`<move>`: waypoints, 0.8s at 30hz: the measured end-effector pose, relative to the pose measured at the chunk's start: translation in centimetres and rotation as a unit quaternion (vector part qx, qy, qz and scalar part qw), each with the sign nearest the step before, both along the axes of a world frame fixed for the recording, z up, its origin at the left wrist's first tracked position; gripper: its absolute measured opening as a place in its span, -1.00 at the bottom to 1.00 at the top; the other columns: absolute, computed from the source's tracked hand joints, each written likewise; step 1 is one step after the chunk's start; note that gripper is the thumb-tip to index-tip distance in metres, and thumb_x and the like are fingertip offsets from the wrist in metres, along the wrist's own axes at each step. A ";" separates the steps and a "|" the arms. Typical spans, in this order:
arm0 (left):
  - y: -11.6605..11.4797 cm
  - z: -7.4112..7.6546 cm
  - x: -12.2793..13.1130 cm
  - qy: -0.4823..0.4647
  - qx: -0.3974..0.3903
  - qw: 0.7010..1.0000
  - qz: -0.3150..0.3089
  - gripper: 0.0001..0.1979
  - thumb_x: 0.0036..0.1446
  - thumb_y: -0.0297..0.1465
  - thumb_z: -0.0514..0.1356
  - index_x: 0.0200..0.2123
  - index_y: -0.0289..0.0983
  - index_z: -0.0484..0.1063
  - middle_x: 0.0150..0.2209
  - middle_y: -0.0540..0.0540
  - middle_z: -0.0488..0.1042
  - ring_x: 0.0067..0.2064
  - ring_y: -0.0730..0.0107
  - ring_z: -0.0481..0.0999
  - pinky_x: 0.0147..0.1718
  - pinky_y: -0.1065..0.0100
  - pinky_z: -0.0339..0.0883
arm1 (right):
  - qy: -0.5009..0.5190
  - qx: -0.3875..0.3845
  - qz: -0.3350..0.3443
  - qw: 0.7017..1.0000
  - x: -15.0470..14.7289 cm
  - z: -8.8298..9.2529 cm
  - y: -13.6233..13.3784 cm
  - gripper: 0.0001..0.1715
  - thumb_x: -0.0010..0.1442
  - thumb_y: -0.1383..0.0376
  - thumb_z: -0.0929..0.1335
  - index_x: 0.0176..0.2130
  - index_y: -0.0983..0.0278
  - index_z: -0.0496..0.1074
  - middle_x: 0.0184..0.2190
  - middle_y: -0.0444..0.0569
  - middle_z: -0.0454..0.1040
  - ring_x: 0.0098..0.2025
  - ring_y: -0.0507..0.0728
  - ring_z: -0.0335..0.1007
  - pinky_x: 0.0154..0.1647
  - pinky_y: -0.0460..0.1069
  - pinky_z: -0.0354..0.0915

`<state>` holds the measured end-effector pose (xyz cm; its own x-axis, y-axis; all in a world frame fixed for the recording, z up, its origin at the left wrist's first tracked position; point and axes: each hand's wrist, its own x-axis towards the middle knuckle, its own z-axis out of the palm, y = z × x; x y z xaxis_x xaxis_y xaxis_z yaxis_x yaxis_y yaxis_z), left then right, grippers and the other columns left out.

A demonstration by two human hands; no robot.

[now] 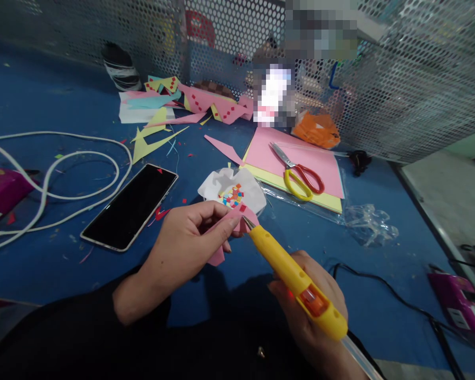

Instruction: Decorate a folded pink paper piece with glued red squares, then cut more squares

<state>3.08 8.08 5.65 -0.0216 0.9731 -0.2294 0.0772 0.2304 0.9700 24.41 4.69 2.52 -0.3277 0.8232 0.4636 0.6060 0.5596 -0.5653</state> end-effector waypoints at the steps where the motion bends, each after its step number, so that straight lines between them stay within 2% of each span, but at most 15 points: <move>1: 0.0 0.0 0.0 0.000 0.000 1.000 0.000 -0.77 0.17 -0.21 0.33 -0.41 -0.26 0.58 -0.51 0.03 0.57 -0.64 0.61 0.47 -0.68 0.67 0.35 | -0.004 -0.003 0.000 1.000 0.1 0.0 0.0 -0.81 0.34 0.26 0.33 -0.35 0.17 0.32 -0.52 -0.23 0.34 -0.54 0.00 0.28 -0.54 -0.07 0.21; 7: 0.0 0.0 0.2 0.003 -0.004 1.000 0.000 -0.77 0.17 -0.21 0.32 -0.40 -0.25 0.57 -0.50 0.03 0.58 -0.62 0.61 0.47 -0.66 0.67 0.35 | -0.010 -0.008 0.005 1.000 0.3 0.0 -0.1 -0.82 0.34 0.27 0.33 -0.34 0.18 0.33 -0.51 -0.23 0.34 -0.53 0.00 0.29 -0.52 -0.07 0.22; 14: -0.1 0.0 0.1 0.022 0.000 1.000 -0.003 -0.76 0.16 -0.19 0.32 -0.39 -0.25 0.58 -0.57 0.05 0.52 -0.63 0.57 0.46 -0.66 0.64 0.36 | -0.008 0.011 -0.010 1.000 0.0 0.0 0.0 -0.81 0.33 0.26 0.34 -0.35 0.19 0.32 -0.52 -0.23 0.34 -0.54 -0.01 0.28 -0.54 -0.09 0.21; 19: -0.4 -0.2 0.4 0.111 0.066 0.991 0.017 -0.76 0.19 -0.19 0.29 -0.36 -0.22 0.61 -0.56 0.04 0.53 -0.62 0.53 0.46 -0.64 0.58 0.39 | -0.013 0.003 -0.016 1.000 0.1 -0.3 -0.1 -0.84 0.32 0.27 0.34 -0.34 0.18 0.32 -0.51 -0.22 0.35 -0.52 0.00 0.29 -0.52 -0.08 0.23; 24: -0.6 -0.6 0.4 0.193 0.114 0.974 0.004 -0.76 0.26 -0.18 0.23 -0.28 -0.15 0.65 -0.40 0.01 0.64 -0.54 0.48 0.53 -0.57 0.54 0.44 | -0.028 -0.010 -0.018 0.999 0.2 -0.3 0.0 -0.81 0.33 0.23 0.34 -0.34 0.19 0.33 -0.51 -0.20 0.36 -0.52 0.00 0.30 -0.52 -0.07 0.21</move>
<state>3.48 7.49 5.08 -0.0712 0.9973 0.0201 0.4464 0.0138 0.8947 24.59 4.68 2.24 -0.3231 0.8440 0.4281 0.6561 0.5258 -0.5414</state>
